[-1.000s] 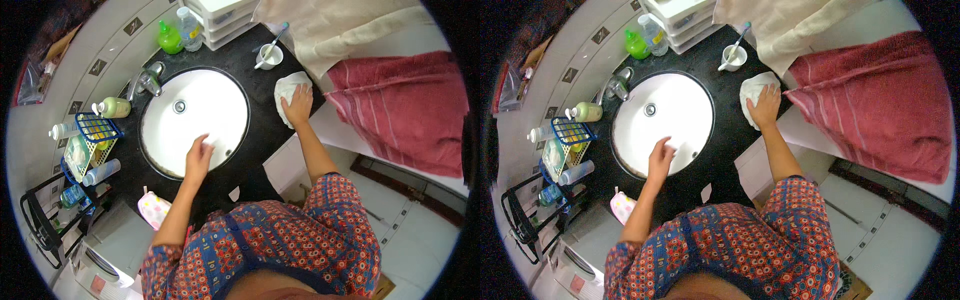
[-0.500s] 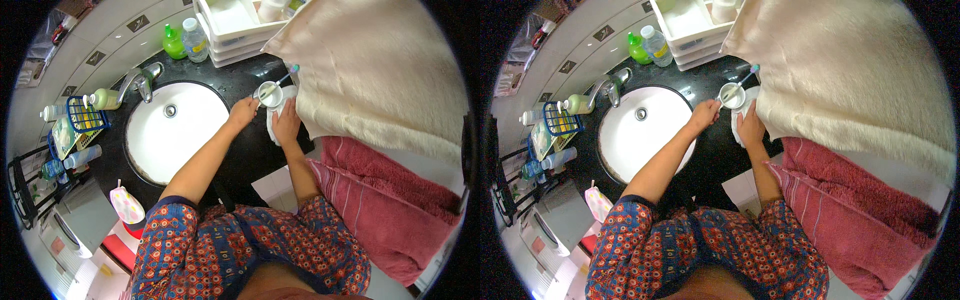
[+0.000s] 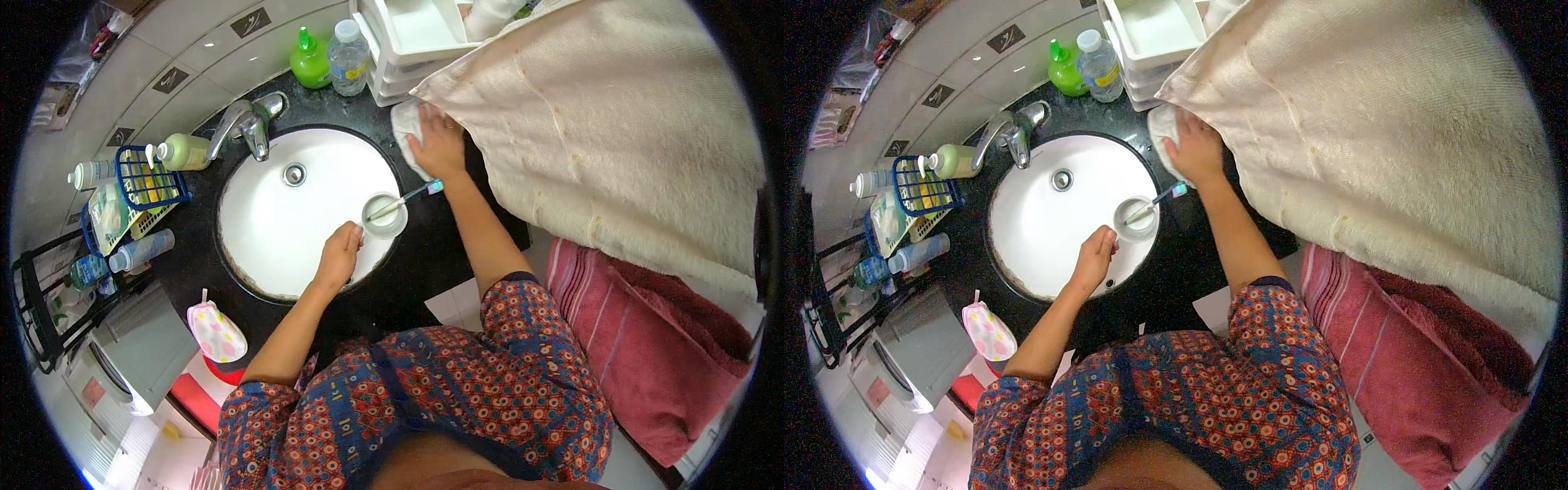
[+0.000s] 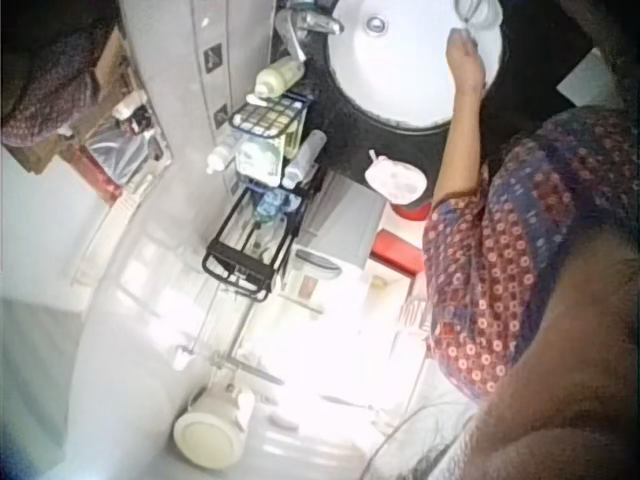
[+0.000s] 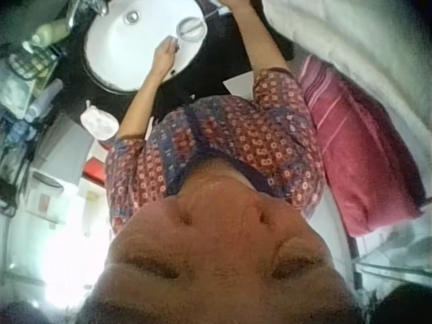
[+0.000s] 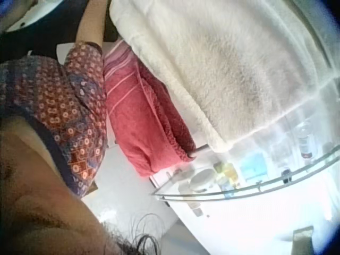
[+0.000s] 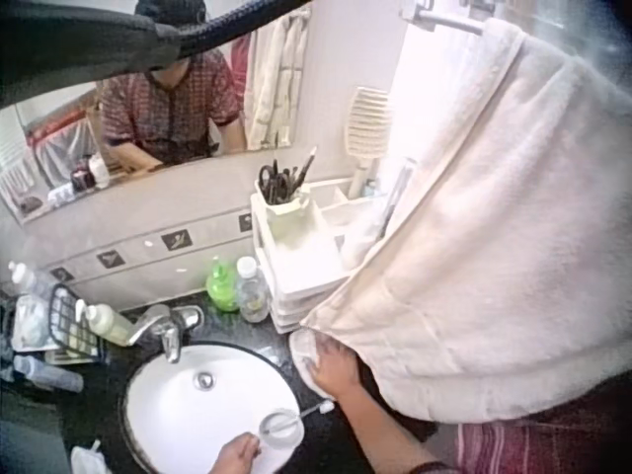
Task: The person cleans a bathroom sink and surrounding surfaces using a white cloth. They wipe the countertop, the sink basin, and the faucet, then rinse the cloth under running water. The person also wipes a glass shelf above the sink and a black plastic rack, moving various toiletries and bottles to access the surfaces.
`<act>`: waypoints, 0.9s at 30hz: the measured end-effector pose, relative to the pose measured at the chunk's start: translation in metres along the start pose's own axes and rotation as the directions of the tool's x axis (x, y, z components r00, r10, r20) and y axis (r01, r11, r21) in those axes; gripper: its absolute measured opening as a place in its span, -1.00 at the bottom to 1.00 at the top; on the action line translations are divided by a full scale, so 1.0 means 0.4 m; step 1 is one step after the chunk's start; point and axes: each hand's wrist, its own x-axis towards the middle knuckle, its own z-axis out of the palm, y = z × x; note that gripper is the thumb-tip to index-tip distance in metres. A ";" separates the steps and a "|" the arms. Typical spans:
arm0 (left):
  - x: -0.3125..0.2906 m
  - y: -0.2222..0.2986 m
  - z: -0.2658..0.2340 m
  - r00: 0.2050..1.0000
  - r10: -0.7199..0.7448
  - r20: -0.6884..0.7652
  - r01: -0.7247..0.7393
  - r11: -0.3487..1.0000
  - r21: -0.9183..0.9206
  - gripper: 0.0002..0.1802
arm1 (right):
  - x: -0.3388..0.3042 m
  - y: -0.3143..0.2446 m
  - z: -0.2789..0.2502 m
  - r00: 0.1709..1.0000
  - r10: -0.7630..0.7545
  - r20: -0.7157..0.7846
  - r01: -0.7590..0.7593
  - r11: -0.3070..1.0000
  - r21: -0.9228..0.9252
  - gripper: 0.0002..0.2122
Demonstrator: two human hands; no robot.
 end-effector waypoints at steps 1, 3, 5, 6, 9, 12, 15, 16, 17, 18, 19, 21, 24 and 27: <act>-0.013 -0.004 -0.011 1.000 -0.007 -0.005 0.006 1.000 -0.010 -0.59 | -0.001 -0.026 0.012 0.997 -0.062 -0.036 0.057 0.990 -0.128 -0.39; -0.032 -0.004 -0.030 1.000 -0.020 -0.017 0.019 0.999 -0.032 -0.60 | 0.000 -0.054 0.023 0.973 -0.205 -0.102 0.191 0.972 -0.138 -0.44; -0.035 0.003 -0.051 0.998 -0.064 -0.010 0.063 0.997 -0.044 -0.61 | -0.016 -0.058 0.019 0.943 -0.329 -0.042 0.325 0.942 -0.080 -0.47; -0.035 0.008 -0.060 0.996 -0.085 -0.010 0.085 0.995 -0.049 -0.61 | -0.025 -0.062 0.015 0.919 -0.393 -0.017 0.392 0.919 -0.046 -0.48; -0.016 0.022 -0.075 0.995 -0.098 -0.023 0.096 0.994 -0.055 -0.61 | -0.119 -0.061 0.026 0.879 -0.477 -0.007 0.475 0.874 0.103 -0.53; 0.025 0.045 -0.065 0.999 -0.047 -0.017 0.045 0.996 -0.075 -0.61 | -0.268 -0.075 -0.059 0.888 -0.443 0.120 0.401 0.877 0.264 -0.49; 0.088 0.095 -0.029 0.999 0.040 -0.004 -0.040 0.997 -0.068 -0.63 | -0.383 -0.040 -0.096 0.930 -0.304 0.205 0.260 0.941 0.217 -0.44; 0.119 0.097 -0.009 0.997 0.074 -0.005 -0.074 0.995 -0.068 -0.63 | -0.399 -0.016 -0.101 0.941 -0.253 0.224 0.218 0.961 0.170 -0.43; 0.150 0.102 0.012 0.994 0.109 -0.006 -0.109 0.992 -0.068 -0.64 | -0.391 0.025 -0.104 0.957 -0.222 0.185 0.199 0.971 0.134 -0.42; 0.181 0.117 0.037 0.993 0.121 -0.004 -0.121 0.990 -0.068 -0.64 | -0.376 0.055 -0.111 0.979 -0.119 0.166 0.106 0.991 0.084 -0.43; 0.207 0.133 0.064 0.992 0.128 -0.003 -0.128 0.990 -0.066 -0.63 | -0.362 0.080 -0.116 0.989 -0.017 0.144 0.011 0.999 0.041 -0.44; 0.271 0.139 0.129 0.986 0.169 -0.015 -0.170 0.982 -0.086 -0.62 | -0.332 0.152 -0.071 0.982 0.187 0.018 -0.187 0.968 0.168 -0.46; 0.334 0.161 0.198 0.976 0.209 -0.058 -0.204 0.976 0.081 -0.58 | -0.340 0.143 -0.049 0.961 0.276 -0.032 -0.276 0.961 0.006 -0.48; 0.369 0.183 0.240 0.975 0.210 -0.069 -0.200 0.972 0.125 -0.56 | -0.406 0.070 -0.054 0.984 0.177 0.030 -0.170 0.974 -0.148 -0.42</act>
